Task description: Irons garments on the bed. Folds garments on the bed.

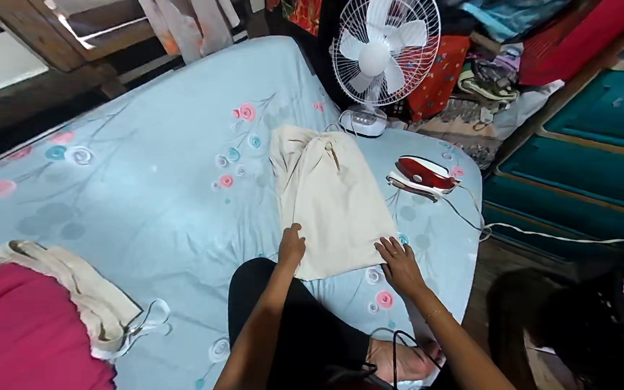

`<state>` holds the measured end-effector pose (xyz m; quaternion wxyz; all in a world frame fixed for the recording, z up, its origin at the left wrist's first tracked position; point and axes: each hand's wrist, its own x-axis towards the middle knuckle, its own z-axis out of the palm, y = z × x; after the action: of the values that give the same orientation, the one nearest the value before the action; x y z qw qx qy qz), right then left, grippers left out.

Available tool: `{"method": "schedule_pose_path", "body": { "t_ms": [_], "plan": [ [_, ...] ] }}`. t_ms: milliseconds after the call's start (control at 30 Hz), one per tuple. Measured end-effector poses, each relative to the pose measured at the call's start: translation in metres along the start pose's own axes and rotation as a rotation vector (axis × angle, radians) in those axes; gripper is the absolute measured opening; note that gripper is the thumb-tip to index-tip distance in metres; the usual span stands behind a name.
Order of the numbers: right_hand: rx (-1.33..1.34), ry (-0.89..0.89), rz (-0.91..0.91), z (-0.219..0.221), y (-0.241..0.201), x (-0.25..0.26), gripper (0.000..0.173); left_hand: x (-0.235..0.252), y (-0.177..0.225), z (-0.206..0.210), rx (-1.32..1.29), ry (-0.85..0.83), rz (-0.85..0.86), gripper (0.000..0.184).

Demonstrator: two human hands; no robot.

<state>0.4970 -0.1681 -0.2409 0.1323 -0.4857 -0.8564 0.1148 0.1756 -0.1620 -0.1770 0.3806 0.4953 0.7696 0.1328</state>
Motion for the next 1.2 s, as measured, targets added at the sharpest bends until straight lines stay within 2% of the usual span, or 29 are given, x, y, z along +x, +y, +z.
{"method": "schedule_pose_path", "body": {
  "t_ms": [167,300,433,500,600,667,767,833,867,900,967,1067,1133,1200],
  "plan": [
    [0.088,-0.002,-0.023,-0.029,-0.007,0.010,0.043,-0.021,0.001,-0.021,-0.036,0.013,-0.012,0.035],
    [0.059,-0.094,-0.076,-0.029,-0.002,0.004,0.042,-0.017,-0.011,-0.021,0.088,-0.083,-0.050,0.040],
    [-0.005,0.050,-0.121,-0.005,0.015,-0.012,0.046,0.015,0.004,-0.033,0.098,0.055,0.046,0.052],
    [-0.038,0.131,-0.126,0.008,0.020,-0.018,0.049,0.042,0.012,-0.034,0.142,0.158,0.144,0.051],
    [-0.081,0.181,-0.125,0.016,0.018,-0.017,0.049,0.085,0.018,-0.024,0.336,0.268,0.472,0.043],
    [-0.086,0.186,-0.134,0.014,0.019,-0.015,0.048,0.088,0.030,-0.017,0.425,0.178,0.651,0.042],
    [0.009,0.146,-0.116,-0.005,0.020,-0.004,0.042,0.033,0.045,0.009,0.451,-0.093,0.796,0.060],
    [0.086,0.033,-0.067,-0.025,0.016,0.007,0.038,-0.016,0.031,0.035,0.447,-0.237,0.756,0.077],
    [0.111,-0.037,-0.052,-0.035,0.015,0.012,0.037,-0.032,0.022,0.043,0.454,-0.336,0.650,0.083],
    [0.123,-0.091,-0.050,-0.043,0.015,0.017,0.037,-0.041,0.011,0.047,0.464,-0.358,0.540,0.083],
    [0.125,-0.120,-0.062,-0.052,0.016,0.021,0.037,-0.046,-0.003,0.041,0.493,-0.252,0.399,0.069],
    [0.128,-0.108,-0.057,-0.051,0.016,0.013,0.039,-0.050,-0.004,0.010,0.546,-0.304,0.187,0.055],
    [0.115,-0.083,-0.067,-0.048,0.016,0.006,0.040,-0.054,-0.004,-0.005,0.618,-0.364,0.161,0.049],
    [0.136,-0.107,-0.068,-0.052,0.012,0.000,0.040,-0.057,-0.003,-0.021,0.684,-0.495,0.193,0.047]
  ]
}}
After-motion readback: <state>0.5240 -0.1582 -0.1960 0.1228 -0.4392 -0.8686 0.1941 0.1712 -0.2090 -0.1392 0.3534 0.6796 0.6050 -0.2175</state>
